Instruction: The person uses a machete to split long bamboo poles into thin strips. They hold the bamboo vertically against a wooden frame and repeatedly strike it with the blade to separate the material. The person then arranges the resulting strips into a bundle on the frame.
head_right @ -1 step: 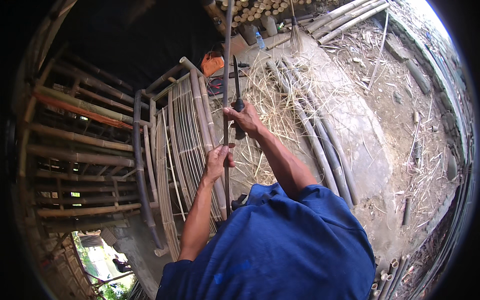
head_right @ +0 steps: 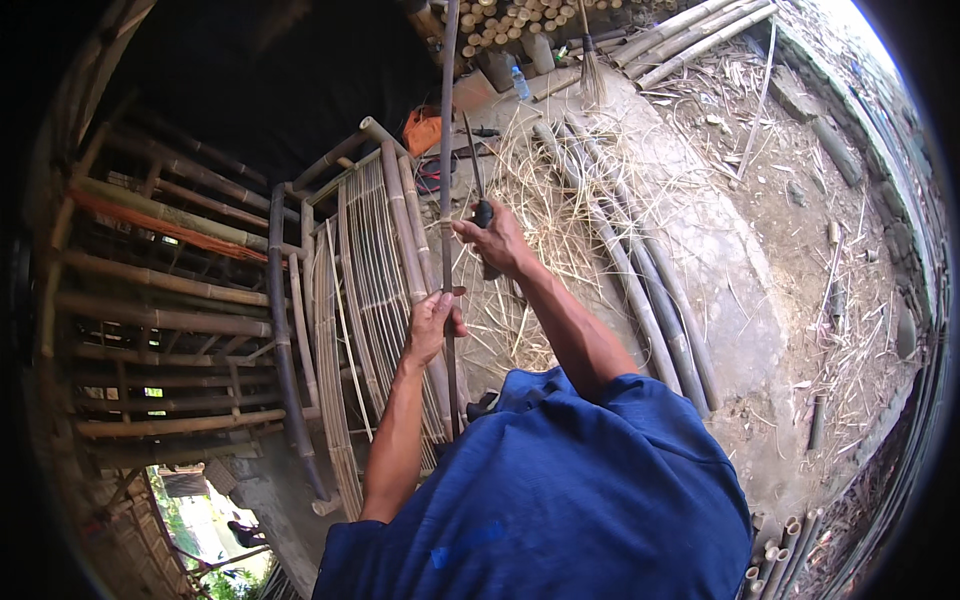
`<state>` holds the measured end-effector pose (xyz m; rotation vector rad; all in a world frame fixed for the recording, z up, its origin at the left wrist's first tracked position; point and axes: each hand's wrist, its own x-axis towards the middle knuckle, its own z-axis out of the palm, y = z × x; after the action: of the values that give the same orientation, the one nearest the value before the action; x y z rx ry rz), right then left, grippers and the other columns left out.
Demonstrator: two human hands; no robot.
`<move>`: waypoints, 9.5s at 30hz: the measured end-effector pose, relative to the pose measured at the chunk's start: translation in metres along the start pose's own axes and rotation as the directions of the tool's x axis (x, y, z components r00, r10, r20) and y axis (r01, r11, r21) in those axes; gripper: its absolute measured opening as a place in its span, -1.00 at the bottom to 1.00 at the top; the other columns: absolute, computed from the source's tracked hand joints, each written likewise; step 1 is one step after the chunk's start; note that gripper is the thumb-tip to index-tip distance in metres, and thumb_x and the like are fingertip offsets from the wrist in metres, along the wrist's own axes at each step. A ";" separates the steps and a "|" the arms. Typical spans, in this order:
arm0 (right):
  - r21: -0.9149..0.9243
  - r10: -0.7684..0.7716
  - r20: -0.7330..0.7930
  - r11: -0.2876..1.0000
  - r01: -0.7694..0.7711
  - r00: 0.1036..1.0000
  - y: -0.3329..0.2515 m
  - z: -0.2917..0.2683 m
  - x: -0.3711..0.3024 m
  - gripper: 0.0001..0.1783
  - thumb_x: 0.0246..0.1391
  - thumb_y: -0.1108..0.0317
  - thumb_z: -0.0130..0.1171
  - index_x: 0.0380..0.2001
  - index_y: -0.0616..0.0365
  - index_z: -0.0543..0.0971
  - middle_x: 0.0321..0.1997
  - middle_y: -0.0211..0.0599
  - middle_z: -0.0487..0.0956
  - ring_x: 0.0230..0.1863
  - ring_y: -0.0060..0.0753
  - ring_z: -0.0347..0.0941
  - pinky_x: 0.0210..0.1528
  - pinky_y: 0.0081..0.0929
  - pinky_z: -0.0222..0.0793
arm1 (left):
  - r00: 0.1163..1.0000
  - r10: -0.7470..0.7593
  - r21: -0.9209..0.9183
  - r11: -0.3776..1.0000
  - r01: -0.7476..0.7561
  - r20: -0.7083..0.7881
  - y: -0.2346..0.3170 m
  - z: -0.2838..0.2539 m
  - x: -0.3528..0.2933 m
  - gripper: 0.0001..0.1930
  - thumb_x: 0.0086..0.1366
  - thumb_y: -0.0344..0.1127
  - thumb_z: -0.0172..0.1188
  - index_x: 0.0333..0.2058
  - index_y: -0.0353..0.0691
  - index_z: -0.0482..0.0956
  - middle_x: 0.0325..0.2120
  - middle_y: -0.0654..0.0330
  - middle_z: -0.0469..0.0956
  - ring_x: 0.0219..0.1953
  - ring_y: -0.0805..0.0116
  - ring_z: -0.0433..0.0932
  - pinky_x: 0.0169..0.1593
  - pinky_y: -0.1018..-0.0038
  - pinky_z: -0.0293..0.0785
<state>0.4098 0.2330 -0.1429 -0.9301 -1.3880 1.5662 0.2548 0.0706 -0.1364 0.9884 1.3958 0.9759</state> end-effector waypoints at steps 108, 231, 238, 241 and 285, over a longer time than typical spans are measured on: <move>-0.741 -0.150 0.171 0.632 0.227 0.974 -0.069 0.017 0.001 -0.23 0.23 -0.39 -0.18 -0.37 0.19 0.54 -0.50 0.08 0.60 -0.46 0.20 0.57 -0.41 0.01 0.47 | 0.973 0.202 0.108 0.976 -0.190 -0.110 0.105 -0.007 -0.073 -0.26 0.21 -0.61 0.07 0.36 -0.52 0.01 -0.52 0.32 0.51 -0.65 0.71 0.34 -0.63 0.71 0.22; -0.820 -0.023 0.311 0.499 0.280 0.950 -0.029 0.097 -0.096 -0.17 0.21 -0.47 -0.25 -0.40 0.14 0.56 -0.67 -0.20 0.52 -0.68 -0.21 0.47 -0.64 -0.16 0.35 | 0.990 0.042 -0.100 0.993 -0.055 -0.134 0.048 -0.054 -0.138 -0.35 0.38 -0.09 0.20 0.31 -0.26 0.21 -0.76 0.50 0.27 -0.86 0.72 0.18 -0.70 0.68 0.25; -0.865 -0.082 0.172 0.463 0.191 0.982 -0.013 0.057 -0.050 -0.21 0.24 -0.45 -0.31 -0.32 0.10 0.53 -0.75 -0.46 0.35 -0.79 -0.53 0.15 -0.77 -0.32 0.18 | 0.998 -0.042 -0.090 0.995 0.037 -0.048 0.036 -0.051 -0.187 -0.33 0.42 -0.15 0.16 0.37 -0.25 0.12 -0.74 0.51 0.25 -0.84 0.73 0.18 -0.70 0.69 0.25; -0.782 -0.369 0.537 0.120 0.611 0.759 -0.038 0.068 -0.056 -0.23 0.23 -0.46 -0.26 -0.43 0.04 0.54 -0.77 -0.50 0.31 -0.78 -0.56 0.12 -0.70 -0.46 0.17 | 0.996 0.011 -0.065 0.998 -0.016 -0.083 0.028 -0.058 -0.207 -0.37 0.44 -0.16 0.12 0.37 -0.26 0.14 -0.70 0.48 0.28 -0.79 0.72 0.20 -0.68 0.69 0.21; 0.667 0.150 0.369 0.645 -0.373 0.918 -0.031 0.136 -0.101 -0.53 0.06 -0.06 0.38 -0.33 0.12 0.48 -0.45 -0.39 0.48 -0.44 -0.40 0.47 -0.38 -0.43 0.46 | 0.804 0.550 0.553 0.752 -0.359 -0.225 0.196 -0.090 -0.062 -0.30 0.38 0.02 0.18 0.24 -0.48 0.31 -0.06 -0.03 0.60 0.04 0.32 0.54 0.10 0.36 0.46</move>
<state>0.3275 0.0894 -0.0957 -0.4167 -0.6560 2.3048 0.1749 0.0699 0.0734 1.6590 1.8184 1.2597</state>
